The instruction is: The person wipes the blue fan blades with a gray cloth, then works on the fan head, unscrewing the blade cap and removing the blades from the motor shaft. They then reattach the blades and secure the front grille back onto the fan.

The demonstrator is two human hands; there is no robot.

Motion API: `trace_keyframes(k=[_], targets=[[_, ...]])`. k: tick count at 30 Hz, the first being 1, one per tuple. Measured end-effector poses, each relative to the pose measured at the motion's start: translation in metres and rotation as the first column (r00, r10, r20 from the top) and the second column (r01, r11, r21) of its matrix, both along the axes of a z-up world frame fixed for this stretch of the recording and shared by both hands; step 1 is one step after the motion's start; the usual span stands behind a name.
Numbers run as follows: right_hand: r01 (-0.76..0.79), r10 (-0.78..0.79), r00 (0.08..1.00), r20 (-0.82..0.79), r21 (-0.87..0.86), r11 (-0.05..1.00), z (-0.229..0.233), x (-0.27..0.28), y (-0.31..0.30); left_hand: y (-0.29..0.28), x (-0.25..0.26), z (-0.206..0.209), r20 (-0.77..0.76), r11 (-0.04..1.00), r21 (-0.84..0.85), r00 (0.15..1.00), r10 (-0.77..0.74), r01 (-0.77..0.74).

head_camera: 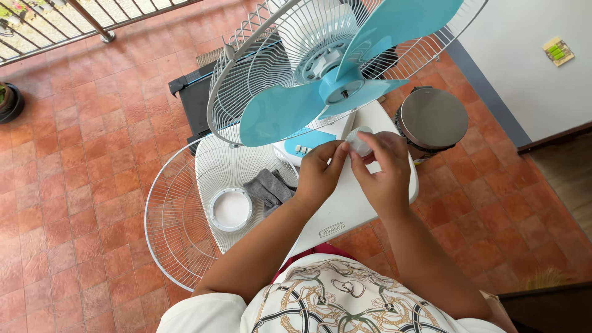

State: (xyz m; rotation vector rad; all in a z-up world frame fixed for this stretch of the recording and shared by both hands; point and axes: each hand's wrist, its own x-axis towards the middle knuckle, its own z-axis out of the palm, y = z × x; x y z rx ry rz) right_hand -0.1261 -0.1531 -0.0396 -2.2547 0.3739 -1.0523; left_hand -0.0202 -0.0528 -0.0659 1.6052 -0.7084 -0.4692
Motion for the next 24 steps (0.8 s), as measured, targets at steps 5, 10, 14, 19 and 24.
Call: trace_keyframes(k=[5,10,14,19,24], targets=[[-0.013,0.008,0.997,-0.081,-0.059,0.998,-0.009,0.004,-0.011,0.003,0.008,-0.004,-0.034,0.991,0.137,0.999,-0.006,0.011],[-0.139,0.056,0.983,0.173,0.514,0.846,-0.028,0.027,-0.032,0.066,0.046,-0.021,0.225,0.903,0.427,0.962,-0.156,0.047],[-0.34,0.072,0.93,0.36,0.767,0.544,-0.035,0.051,-0.034,0.167,0.115,-0.002,-0.027,0.696,0.718,1.0,0.012,0.011],[-0.409,0.068,0.894,0.444,0.743,0.53,-0.033,0.061,-0.023,0.19,0.239,0.034,0.405,0.721,0.52,0.875,0.264,-0.458],[-0.322,-0.033,0.901,0.432,0.72,0.615,-0.045,0.066,-0.01,0.048,0.344,0.057,0.558,0.988,0.151,0.824,-0.102,0.02]])
